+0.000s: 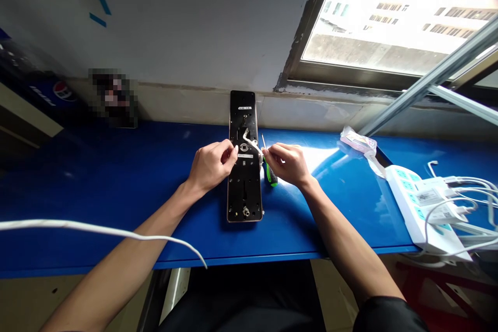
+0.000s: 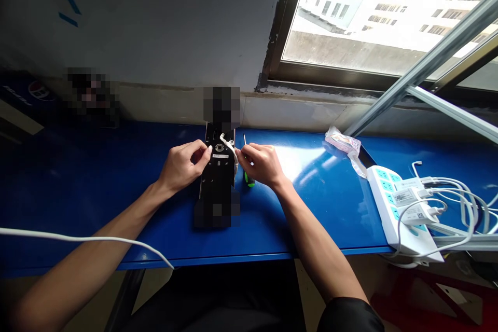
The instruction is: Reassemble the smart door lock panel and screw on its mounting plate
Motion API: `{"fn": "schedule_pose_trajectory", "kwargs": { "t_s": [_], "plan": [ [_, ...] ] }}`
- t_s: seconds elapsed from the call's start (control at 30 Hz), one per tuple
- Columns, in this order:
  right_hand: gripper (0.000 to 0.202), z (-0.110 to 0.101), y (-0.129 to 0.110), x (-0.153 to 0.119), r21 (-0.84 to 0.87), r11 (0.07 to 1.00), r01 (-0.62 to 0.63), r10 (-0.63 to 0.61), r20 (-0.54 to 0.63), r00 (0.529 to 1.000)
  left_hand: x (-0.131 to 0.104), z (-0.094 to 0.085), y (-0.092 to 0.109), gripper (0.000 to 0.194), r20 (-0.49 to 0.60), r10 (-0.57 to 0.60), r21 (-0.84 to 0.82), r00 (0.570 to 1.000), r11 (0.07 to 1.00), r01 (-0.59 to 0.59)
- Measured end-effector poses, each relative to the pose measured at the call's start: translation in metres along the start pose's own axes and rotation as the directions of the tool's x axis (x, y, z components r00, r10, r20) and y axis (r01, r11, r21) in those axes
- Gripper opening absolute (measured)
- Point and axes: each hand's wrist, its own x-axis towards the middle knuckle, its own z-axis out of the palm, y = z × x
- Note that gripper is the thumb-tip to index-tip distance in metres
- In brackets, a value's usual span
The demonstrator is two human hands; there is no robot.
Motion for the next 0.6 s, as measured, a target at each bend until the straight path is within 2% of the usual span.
{"fn": "schedule_pose_trajectory", "kwargs": {
  "t_s": [0.6],
  "plan": [
    [0.044, -0.0010, 0.0022, 0.0004, -0.017, 1.000, 0.004, -0.004, -0.011, 1.000, 0.0016, -0.0015, 0.0026, 0.030, -0.021, 0.020, -0.005, 1.000, 1.000, -0.020]
  ]
}}
